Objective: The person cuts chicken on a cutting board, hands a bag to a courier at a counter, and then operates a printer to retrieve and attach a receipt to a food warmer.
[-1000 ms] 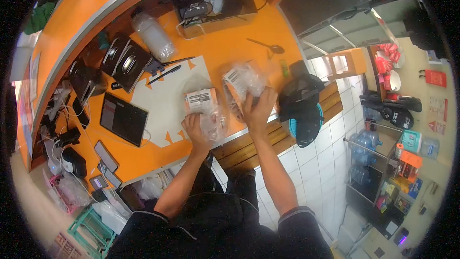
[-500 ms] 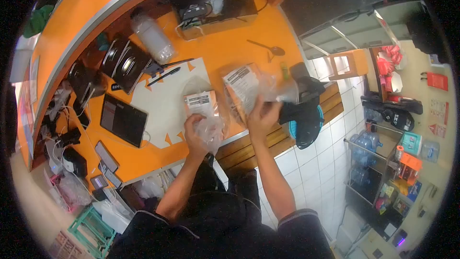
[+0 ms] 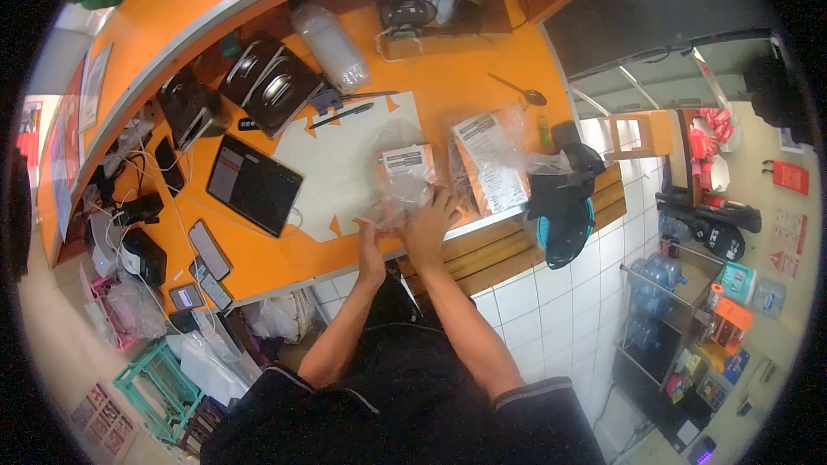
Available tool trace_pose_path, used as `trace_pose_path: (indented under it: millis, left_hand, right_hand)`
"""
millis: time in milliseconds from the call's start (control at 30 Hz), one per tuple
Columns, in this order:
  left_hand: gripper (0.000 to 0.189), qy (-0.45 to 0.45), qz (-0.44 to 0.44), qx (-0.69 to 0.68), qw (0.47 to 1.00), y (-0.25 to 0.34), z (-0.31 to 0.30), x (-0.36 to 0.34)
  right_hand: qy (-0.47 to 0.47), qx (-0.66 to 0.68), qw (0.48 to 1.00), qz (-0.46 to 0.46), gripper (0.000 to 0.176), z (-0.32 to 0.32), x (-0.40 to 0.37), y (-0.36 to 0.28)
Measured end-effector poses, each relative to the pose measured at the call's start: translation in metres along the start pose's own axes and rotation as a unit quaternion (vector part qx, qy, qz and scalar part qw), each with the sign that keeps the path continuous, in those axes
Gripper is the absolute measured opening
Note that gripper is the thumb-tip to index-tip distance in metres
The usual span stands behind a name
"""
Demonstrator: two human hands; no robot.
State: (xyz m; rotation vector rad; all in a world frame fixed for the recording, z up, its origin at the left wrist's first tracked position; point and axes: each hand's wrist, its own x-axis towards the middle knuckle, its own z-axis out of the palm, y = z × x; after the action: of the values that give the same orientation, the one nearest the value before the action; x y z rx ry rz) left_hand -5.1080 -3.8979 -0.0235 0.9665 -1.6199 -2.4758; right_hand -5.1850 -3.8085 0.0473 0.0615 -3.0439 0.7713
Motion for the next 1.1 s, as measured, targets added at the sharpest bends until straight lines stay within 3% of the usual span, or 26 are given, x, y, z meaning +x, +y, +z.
trace_pose_path:
  millis: [133,233,267,300,333,400,433,467,533,600,633,700,733,800,900,967,1000,1033,1067,1100]
  left_hand:
    - [0.040,-0.013,-0.041,0.026,0.999,0.023,-0.002,0.001]
    - [0.038,-0.049,-0.084,-0.080,0.992,0.020,-0.018,0.007]
    - [0.042,-0.054,-0.001,-0.034,0.998,0.033,-0.017,-0.001]
    - [0.045,0.002,-0.034,-0.034,0.999,0.000,-0.029,0.011]
    - [0.046,0.001,-0.031,-0.046,0.998,0.019,-0.026,0.006]
    - [0.058,-0.006,-0.091,-0.107,0.990,0.019,-0.030,0.018]
    - [0.067,-0.023,-0.142,-0.095,0.985,0.056,-0.023,0.008]
    - [0.068,-0.069,-0.115,-0.153,0.979,0.069,-0.018,0.010]
    - [0.072,-0.162,-0.077,-0.262,0.948,0.086,-0.005,0.005]
    - [0.075,-0.235,-0.050,-0.321,0.916,0.151,0.011,-0.021]
    - [0.074,-0.256,-0.051,-0.357,0.897,0.162,0.012,-0.029]
    - [0.071,-0.322,-0.034,-0.437,0.839,0.165,0.015,-0.025]
    - [0.072,-0.303,-0.022,-0.418,0.856,0.175,0.019,-0.029]
    - [0.074,-0.263,-0.004,-0.381,0.886,0.207,0.033,-0.036]
    - [0.065,-0.319,0.014,-0.383,0.867,0.218,0.037,-0.032]
    - [0.055,-0.382,0.051,-0.381,0.841,0.210,0.026,-0.028]
    - [0.050,-0.322,0.064,-0.374,0.868,0.213,0.029,-0.033]
    - [0.046,-0.312,0.077,-0.353,0.879,0.205,0.025,-0.030]
    - [0.043,-0.299,0.084,-0.330,0.891,0.195,0.014,-0.030]
    - [0.043,-0.219,0.021,-0.278,0.935,0.200,0.003,-0.043]
  right_hand:
    - [0.049,-0.035,0.997,-0.053,0.046,0.026,0.009,0.019]
    - [-0.020,-0.058,0.996,-0.069,0.032,0.055,0.001,0.062]
    - [-0.090,0.024,0.995,-0.016,0.027,0.031,-0.004,0.047]
    - [-0.017,-0.042,0.992,-0.119,0.024,0.018,-0.013,0.041]
    - [0.013,0.026,0.990,-0.141,0.024,0.005,-0.017,0.032]
    - [0.037,0.240,0.964,-0.113,0.032,-0.024,-0.005,-0.002]
    - [0.041,0.297,0.948,-0.110,0.038,-0.037,-0.004,-0.016]
    - [0.043,0.342,0.933,-0.104,0.037,-0.062,-0.011,-0.032]
    - [0.102,0.211,0.953,-0.189,0.036,-0.035,-0.005,-0.005]
    - [0.101,0.133,0.958,-0.233,0.037,-0.044,0.000,-0.011]
    - [0.065,0.122,0.962,-0.235,0.040,-0.081,0.001,-0.037]
    - [0.063,0.248,0.938,-0.234,0.044,-0.121,0.012,-0.081]
    - [0.063,0.310,0.919,-0.234,0.046,-0.142,0.017,-0.103]
    - [0.081,0.298,0.923,-0.228,0.040,-0.177,0.023,-0.136]
    - [0.096,0.276,0.929,-0.228,0.032,-0.210,0.027,-0.162]
    - [0.120,0.182,0.939,-0.266,0.031,-0.207,0.037,-0.144]
    - [0.123,0.136,0.938,-0.294,0.031,-0.207,0.046,-0.135]
    - [0.228,-0.127,0.887,-0.381,0.031,-0.211,0.054,-0.130]
    - [0.271,-0.255,0.833,-0.409,0.032,-0.216,0.059,-0.131]
    - [0.325,-0.370,0.758,-0.428,0.033,-0.222,0.065,-0.132]
